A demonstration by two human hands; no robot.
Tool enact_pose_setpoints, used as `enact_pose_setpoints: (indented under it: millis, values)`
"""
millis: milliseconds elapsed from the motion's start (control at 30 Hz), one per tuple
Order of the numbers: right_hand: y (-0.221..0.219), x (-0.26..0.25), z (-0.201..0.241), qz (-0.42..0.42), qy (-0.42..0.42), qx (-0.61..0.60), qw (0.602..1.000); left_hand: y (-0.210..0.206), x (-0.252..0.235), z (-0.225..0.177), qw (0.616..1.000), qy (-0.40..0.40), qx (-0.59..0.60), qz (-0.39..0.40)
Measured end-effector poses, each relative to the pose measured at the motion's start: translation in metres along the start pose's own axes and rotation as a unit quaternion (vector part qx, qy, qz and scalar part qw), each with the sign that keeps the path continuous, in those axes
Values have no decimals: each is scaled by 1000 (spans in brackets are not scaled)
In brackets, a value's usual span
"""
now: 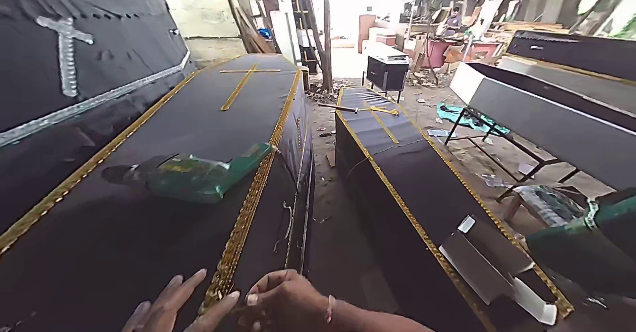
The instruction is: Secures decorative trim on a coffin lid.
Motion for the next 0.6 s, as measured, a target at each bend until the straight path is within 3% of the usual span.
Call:
enact_pose_setpoints:
  millis: [200, 367, 600]
  values:
    - [-7, 10, -1, -24, -6, 38, 999, -2, 13, 2, 995, 17, -63, -75]
    - [-9, 2, 0, 7, 14, -21, 1000, -1, 9, 9, 992, 103, -64, -24]
    - [-8, -1, -3, 31, 14, -45, 998, -2, 11, 13, 990, 117, -69, -25]
Point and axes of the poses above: each hand's wrist, its own x-axis away from the middle knuckle, its own y-axis out of the back of the hand, z = x × y, the point moved 9 cm from there along -x, towards the middle knuckle, and after that the axes turned 15 degrees about -y, right-handed, at the moved point
